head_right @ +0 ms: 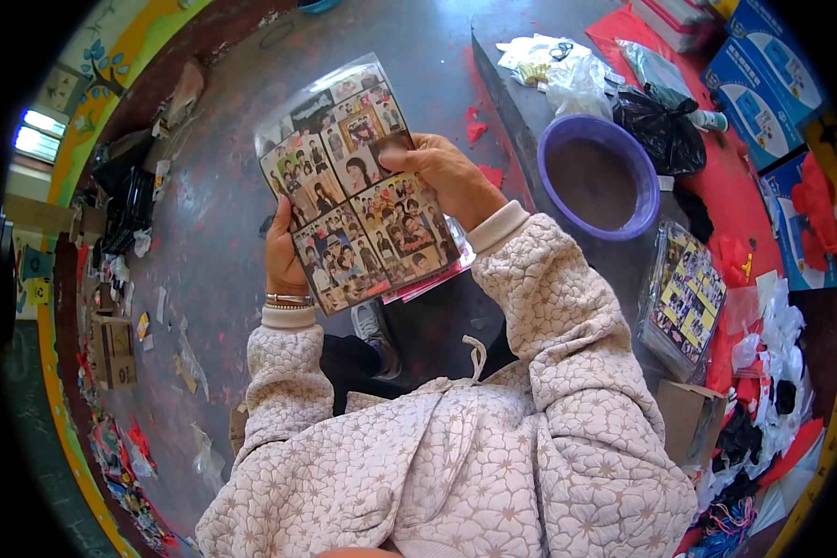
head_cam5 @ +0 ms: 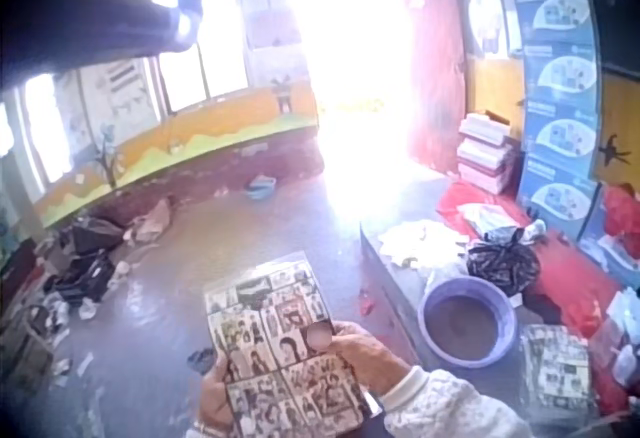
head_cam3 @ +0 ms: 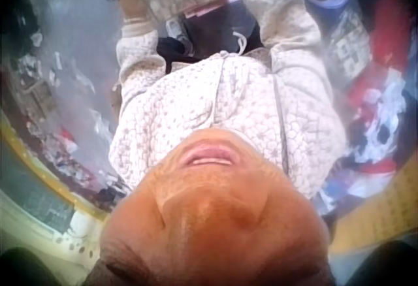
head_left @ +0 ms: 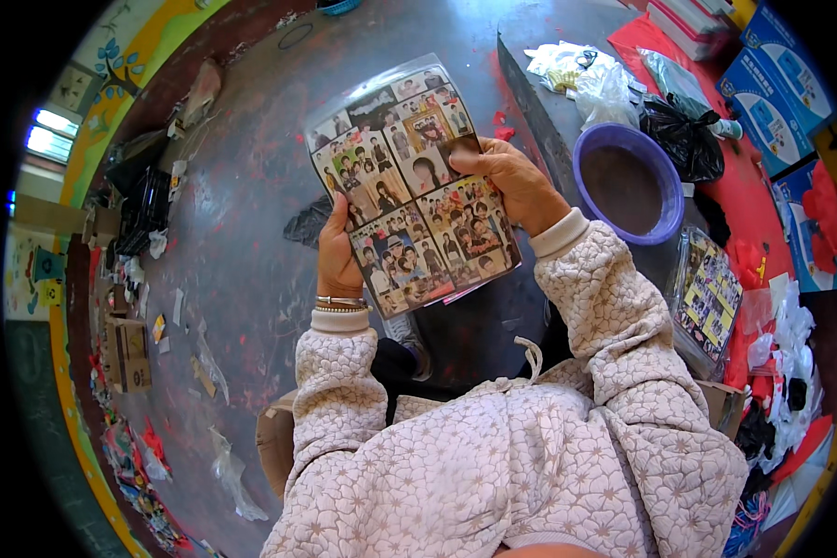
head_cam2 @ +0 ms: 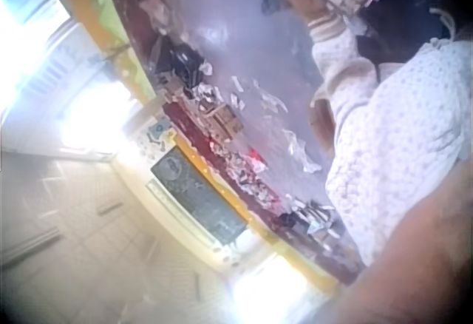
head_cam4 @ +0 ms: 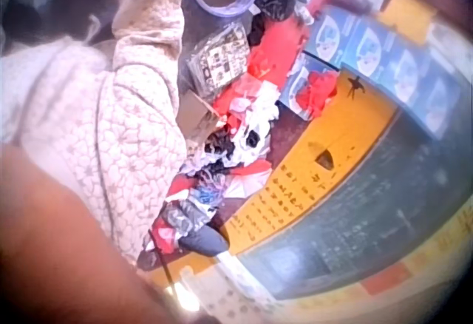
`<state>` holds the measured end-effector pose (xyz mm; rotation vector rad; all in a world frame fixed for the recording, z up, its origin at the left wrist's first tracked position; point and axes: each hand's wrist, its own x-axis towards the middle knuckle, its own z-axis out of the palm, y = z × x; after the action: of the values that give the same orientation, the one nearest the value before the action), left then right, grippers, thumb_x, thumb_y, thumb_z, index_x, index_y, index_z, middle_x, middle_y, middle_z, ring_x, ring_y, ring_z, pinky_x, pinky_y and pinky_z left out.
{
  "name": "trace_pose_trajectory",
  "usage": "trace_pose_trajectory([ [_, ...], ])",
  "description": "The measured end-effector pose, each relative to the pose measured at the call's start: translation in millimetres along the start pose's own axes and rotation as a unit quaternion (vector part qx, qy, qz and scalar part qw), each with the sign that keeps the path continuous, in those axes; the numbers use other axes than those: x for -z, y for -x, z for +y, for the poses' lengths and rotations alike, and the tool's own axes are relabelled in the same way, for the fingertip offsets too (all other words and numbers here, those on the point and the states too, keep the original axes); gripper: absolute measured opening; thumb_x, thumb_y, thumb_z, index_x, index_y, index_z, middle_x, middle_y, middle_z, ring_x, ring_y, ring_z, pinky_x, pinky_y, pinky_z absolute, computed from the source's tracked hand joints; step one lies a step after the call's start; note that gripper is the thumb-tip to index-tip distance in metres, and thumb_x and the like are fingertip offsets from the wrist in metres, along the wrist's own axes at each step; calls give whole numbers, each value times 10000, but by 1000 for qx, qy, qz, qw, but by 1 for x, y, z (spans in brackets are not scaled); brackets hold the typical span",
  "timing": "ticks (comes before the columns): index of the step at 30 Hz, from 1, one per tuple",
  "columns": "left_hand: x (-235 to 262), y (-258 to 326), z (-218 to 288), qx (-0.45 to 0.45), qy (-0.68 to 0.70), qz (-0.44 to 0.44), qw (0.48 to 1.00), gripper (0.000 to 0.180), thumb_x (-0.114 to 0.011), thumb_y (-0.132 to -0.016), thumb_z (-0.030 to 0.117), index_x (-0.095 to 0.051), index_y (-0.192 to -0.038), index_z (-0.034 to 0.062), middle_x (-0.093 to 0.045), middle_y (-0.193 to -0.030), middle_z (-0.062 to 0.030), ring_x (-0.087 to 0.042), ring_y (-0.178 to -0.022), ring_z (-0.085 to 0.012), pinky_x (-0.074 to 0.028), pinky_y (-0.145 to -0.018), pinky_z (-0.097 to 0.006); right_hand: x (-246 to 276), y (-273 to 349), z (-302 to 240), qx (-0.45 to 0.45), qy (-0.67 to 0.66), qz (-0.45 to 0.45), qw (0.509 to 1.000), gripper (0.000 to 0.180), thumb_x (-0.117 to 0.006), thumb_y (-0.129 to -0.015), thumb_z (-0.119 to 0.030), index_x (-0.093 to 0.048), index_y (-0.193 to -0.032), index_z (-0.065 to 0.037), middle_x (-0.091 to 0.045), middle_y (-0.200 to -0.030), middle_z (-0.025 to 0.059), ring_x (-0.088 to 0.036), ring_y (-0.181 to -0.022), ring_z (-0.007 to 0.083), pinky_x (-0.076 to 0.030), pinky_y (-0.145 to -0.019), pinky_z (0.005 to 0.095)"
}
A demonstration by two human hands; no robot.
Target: The person sits on the floor and wipes the surface of printed sheets with a cloth, then places them into a yellow envelope. The person repeats this process with multiple sheets, handling them one at a time.
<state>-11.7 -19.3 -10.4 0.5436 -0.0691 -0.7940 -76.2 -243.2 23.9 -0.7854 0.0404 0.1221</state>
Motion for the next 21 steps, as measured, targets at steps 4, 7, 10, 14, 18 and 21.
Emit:
trace_pose_trajectory([
  [4, 2, 2, 2, -26, -29, -34, 999, 411, -359, -929, 317, -408, -1226, 36, -521, -1169, -137, -544, -1020, -270, -465, -856, -420, 3, -3, -3, -7, 10, 79, 997, 147, -582, -779, -43, -584, -915, 13, -632, -804, 99, -621, -640, 157, -527, -591, 266],
  [7, -3, 0, -1, -58, -48, -40, 996, 417, -359, -929, 314, -391, -1234, 32, -496, -1199, -134, -528, -1045, -262, -453, -877, -407, 24, -13, -6, 39, 1, 125, 991, 92, -586, -776, -36, -594, -865, -14, -621, -748, 65, -595, -586, 125, -500, -526, 237],
  [10, 2, 1, -2, -64, -28, -86, 994, 506, -404, -905, 359, -336, -1278, 26, -464, -1229, -145, -501, -1080, -269, -431, -898, -420, 31, -16, -6, 71, 35, 130, 988, 42, -589, -775, -38, -588, -816, -45, -600, -703, 32, -564, -544, 93, -460, -473, 204],
  [14, -7, 12, 4, -106, 3, -218, 970, 792, -502, -800, 529, -222, -1342, 24, -347, -1326, -157, -382, -1193, -292, -364, -948, -446, 14, -14, -6, 165, 5, 165, 972, 38, -589, -790, -39, -563, -782, -65, -571, -666, 8, -533, -520, 78, -450, -460, 197],
  [18, -18, 12, -8, -87, 71, -212, 971, 785, -510, -785, 548, -249, -1343, 61, -334, -1332, -164, -346, -1212, -291, -309, -982, -473, 11, -19, -3, 202, -63, 197, 957, 33, -582, -812, -62, -553, -796, -63, -576, -701, 17, -539, -565, 98, -485, -523, 239],
  [21, -24, 4, -28, -95, 174, -105, 975, 684, -461, -819, 538, -322, -1313, 87, -357, -1325, -129, -378, -1181, -286, -319, -971, -488, 14, -17, -6, 193, -64, 174, 963, 34, -577, -816, -68, -551, -797, -59, -573, -699, 18, -546, -589, 101, -489, -541, 249],
])
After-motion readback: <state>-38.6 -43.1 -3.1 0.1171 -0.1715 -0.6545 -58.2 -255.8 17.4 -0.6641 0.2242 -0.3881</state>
